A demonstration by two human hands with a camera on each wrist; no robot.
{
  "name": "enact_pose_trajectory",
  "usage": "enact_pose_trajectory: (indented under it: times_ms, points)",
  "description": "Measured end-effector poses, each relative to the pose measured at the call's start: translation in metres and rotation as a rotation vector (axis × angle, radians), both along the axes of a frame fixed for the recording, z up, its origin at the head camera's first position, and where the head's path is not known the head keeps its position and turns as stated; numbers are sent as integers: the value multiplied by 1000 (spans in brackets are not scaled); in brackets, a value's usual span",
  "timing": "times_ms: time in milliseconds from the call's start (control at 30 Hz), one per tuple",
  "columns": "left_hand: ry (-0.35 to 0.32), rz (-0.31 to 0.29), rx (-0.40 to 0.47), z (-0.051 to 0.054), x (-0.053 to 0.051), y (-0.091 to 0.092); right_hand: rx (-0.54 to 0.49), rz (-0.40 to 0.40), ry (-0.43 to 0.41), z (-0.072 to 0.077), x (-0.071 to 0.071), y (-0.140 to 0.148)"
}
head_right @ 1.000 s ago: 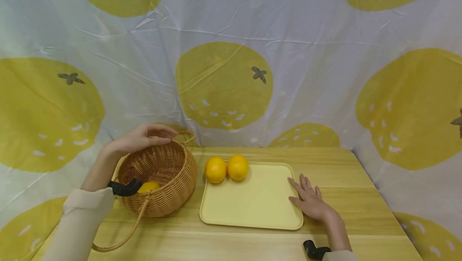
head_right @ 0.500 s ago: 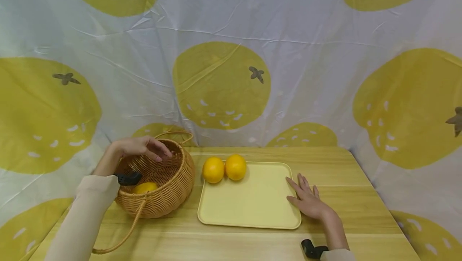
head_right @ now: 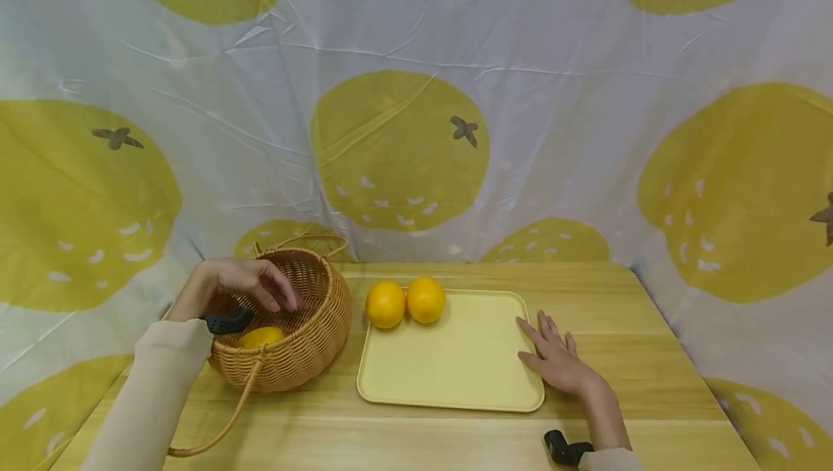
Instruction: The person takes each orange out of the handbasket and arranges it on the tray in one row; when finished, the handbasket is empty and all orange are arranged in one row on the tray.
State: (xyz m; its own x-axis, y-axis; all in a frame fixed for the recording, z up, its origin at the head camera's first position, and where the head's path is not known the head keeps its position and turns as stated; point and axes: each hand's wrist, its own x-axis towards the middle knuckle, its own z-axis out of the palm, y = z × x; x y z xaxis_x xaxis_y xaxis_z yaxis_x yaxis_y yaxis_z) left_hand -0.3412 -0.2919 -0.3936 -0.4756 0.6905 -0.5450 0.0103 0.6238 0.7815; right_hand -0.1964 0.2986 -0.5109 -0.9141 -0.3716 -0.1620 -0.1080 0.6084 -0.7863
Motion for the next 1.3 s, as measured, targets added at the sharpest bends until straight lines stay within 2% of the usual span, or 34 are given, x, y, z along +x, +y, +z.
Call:
enact_pose_trajectory:
  times_ms: [133,300,467,533,867,1100,1300]
  points:
    - [-54,-24,-36,1,0,0,-39,9,16,-2,0,2]
    - [-112,-64,-69,1,0,2,-9,-2,-3,0,1,0]
    - [-145,-132,-103,0,0,4,21,-7,-6,2,0,-1]
    - [-152,-152,-122,-1,0,5,23,-7,-4,2,0,-1]
    - [-168,-161,-182,-5,0,8,13,-2,-3,-1,0,1]
    - [-205,-235,-153,-8,-1,8,-2,17,16,-7,-1,4]
    - [-201,-221,-189,-10,-1,10,-7,14,7,-10,-3,5]
